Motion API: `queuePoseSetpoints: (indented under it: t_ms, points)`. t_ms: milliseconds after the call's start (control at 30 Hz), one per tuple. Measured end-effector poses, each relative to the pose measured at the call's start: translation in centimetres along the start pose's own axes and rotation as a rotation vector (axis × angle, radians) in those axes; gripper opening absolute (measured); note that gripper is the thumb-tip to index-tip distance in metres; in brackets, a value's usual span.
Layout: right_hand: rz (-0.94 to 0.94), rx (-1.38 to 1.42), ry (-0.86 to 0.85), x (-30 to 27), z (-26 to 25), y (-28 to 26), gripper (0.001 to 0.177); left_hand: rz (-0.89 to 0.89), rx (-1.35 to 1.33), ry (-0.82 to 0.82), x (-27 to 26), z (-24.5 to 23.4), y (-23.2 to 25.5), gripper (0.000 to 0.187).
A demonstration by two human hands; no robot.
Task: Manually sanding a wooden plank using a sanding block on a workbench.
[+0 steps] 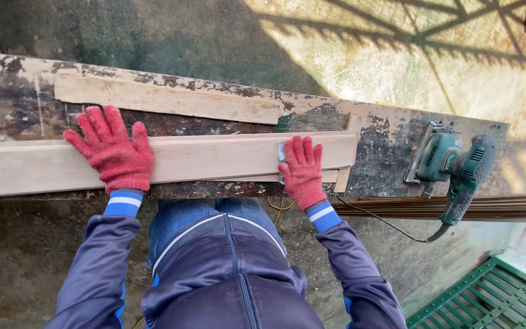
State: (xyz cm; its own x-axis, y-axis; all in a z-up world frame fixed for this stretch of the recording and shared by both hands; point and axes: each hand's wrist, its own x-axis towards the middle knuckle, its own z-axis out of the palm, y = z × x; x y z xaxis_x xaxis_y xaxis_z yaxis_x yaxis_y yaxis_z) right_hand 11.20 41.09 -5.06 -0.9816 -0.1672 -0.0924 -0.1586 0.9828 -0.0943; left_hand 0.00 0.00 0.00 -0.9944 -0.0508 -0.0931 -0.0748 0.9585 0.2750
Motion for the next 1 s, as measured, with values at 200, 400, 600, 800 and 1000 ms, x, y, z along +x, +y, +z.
queuePoseSetpoints:
  t_ms: [200,400,600,800,1000]
  points:
    - [-0.390,0.128,0.025,7.1,-1.0,-15.5,0.063,-0.023,-0.002,-0.027,-0.1,0.6,-0.7,0.071]
    - [-0.214,-0.108,0.052,4.5,-0.9,-5.2,0.066,0.031,0.021,0.048,-0.1,0.3,-0.5,0.069]
    - [0.223,-0.122,0.092,0.8,1.3,1.2,0.068,-0.001,-0.033,-0.017,0.2,-1.3,0.7,0.073]
    - [-0.157,0.263,0.061,4.3,-3.0,-12.7,0.064,0.051,-0.078,0.019,-0.2,-0.8,0.2,0.073]
    - [0.387,-0.233,-0.041,-0.8,1.3,8.0,0.064,0.025,-0.085,-0.050,-0.1,-1.2,0.7,0.070]
